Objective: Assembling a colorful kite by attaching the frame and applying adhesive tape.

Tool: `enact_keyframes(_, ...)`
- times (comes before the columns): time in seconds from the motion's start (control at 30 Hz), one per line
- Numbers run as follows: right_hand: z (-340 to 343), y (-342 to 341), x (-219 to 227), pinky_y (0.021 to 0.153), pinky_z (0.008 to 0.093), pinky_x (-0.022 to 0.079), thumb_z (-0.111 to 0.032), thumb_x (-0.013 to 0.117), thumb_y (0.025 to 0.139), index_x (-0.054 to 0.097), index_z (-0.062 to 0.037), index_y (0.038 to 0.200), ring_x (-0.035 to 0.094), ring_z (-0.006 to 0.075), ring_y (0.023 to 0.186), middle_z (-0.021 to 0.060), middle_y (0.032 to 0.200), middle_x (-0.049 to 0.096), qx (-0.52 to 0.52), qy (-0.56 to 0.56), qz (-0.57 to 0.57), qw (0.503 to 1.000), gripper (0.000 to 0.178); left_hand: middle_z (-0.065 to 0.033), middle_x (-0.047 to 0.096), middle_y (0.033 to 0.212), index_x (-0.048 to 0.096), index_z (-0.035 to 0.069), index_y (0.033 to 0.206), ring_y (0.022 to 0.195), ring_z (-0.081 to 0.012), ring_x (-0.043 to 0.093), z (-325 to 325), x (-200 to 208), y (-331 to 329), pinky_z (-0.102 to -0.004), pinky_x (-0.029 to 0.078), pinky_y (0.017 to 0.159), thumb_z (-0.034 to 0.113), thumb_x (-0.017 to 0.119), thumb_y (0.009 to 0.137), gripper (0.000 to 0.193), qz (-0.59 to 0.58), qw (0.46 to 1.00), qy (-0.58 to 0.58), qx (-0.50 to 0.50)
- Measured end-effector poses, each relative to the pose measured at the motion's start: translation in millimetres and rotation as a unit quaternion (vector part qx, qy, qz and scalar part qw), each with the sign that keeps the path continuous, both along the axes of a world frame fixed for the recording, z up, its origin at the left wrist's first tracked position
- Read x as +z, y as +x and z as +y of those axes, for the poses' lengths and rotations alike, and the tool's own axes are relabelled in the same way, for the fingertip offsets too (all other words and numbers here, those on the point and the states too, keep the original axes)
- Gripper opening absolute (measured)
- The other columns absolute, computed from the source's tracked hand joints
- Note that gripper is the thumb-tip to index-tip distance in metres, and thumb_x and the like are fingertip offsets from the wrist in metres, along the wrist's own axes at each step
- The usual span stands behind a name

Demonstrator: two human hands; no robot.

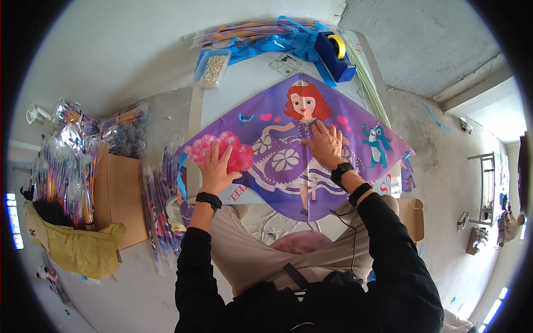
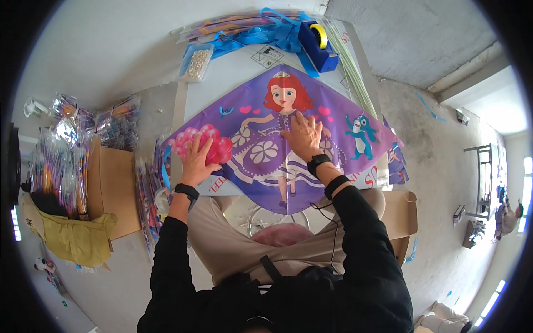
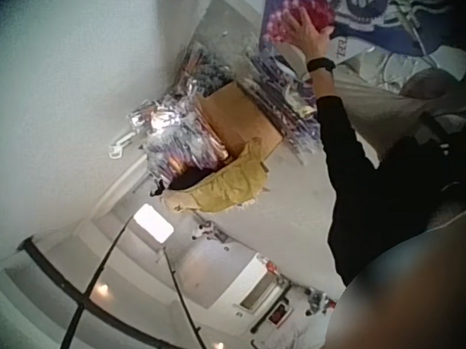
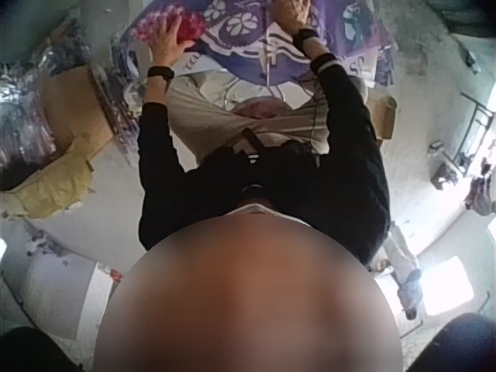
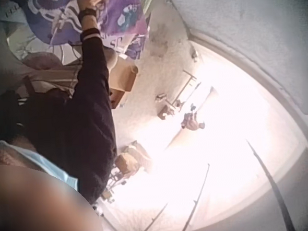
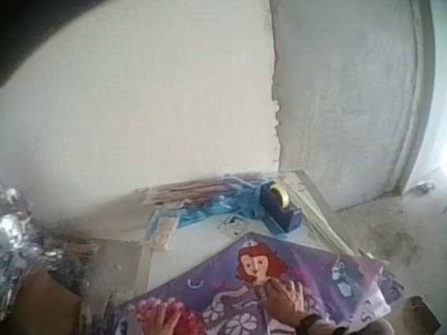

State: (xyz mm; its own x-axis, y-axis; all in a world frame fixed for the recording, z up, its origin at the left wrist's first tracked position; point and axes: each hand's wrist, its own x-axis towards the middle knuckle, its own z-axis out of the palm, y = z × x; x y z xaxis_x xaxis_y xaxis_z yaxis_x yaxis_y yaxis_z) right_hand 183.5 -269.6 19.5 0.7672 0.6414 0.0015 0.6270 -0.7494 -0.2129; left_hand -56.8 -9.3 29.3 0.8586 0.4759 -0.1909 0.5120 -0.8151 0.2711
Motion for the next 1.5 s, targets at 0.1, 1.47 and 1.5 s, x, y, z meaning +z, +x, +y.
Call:
enact_keyframes(0.1, 8.5, 27.4, 3.7, 0.107, 0.0542, 0.038, -0.041, 0.068, 0.088, 0.063, -0.0107, 0.129, 0.051, 0.0357, 0.126, 0.0107, 0.139, 0.057, -0.012, 0.008, -0.033, 0.999, 0.051, -0.0126, 0.024, 0.164, 0.044, 0.026, 0.151, 0.148, -0.0474, 0.023, 20.8, 2.2, 23.0, -0.0726, 0.029, 0.109, 0.032, 0.086, 0.063, 0.098, 0.007, 1.000, 0.001, 0.010)
enact_keyframes(1.47, -44.2, -98.4, 292.1, 0.070, 0.0245, 0.047, -0.009, 0.066, 0.092, 0.063, -0.0031, 0.099, 0.055, 0.0055, 0.079, -0.0031, 0.084, 0.059, 0.234, 0.367, 0.433, 0.790, 0.010, -0.0147, 0.060, 0.135, 0.052, -0.003, 0.140, 0.130, -0.0207, 0.053, -146.8, 196.1, -1.4, -0.0384, 0.040, 0.109, 0.063, 0.059, 0.094, 0.080, -0.391, 0.589, -0.700, -0.100)
enact_keyframes(1.5, -55.9, -119.8, 280.9, 0.071, 0.0257, 0.047, -0.009, 0.066, 0.091, 0.062, -0.0023, 0.095, 0.054, 0.0064, 0.081, -0.0020, 0.083, 0.060, 0.236, 0.328, 0.466, 0.787, 0.008, -0.0143, 0.061, 0.133, 0.051, -0.002, 0.140, 0.128, -0.0201, 0.053, -155.1, 193.5, -7.3, -0.0382, 0.041, 0.108, 0.063, 0.060, 0.093, 0.081, -0.360, 0.535, -0.758, -0.093)
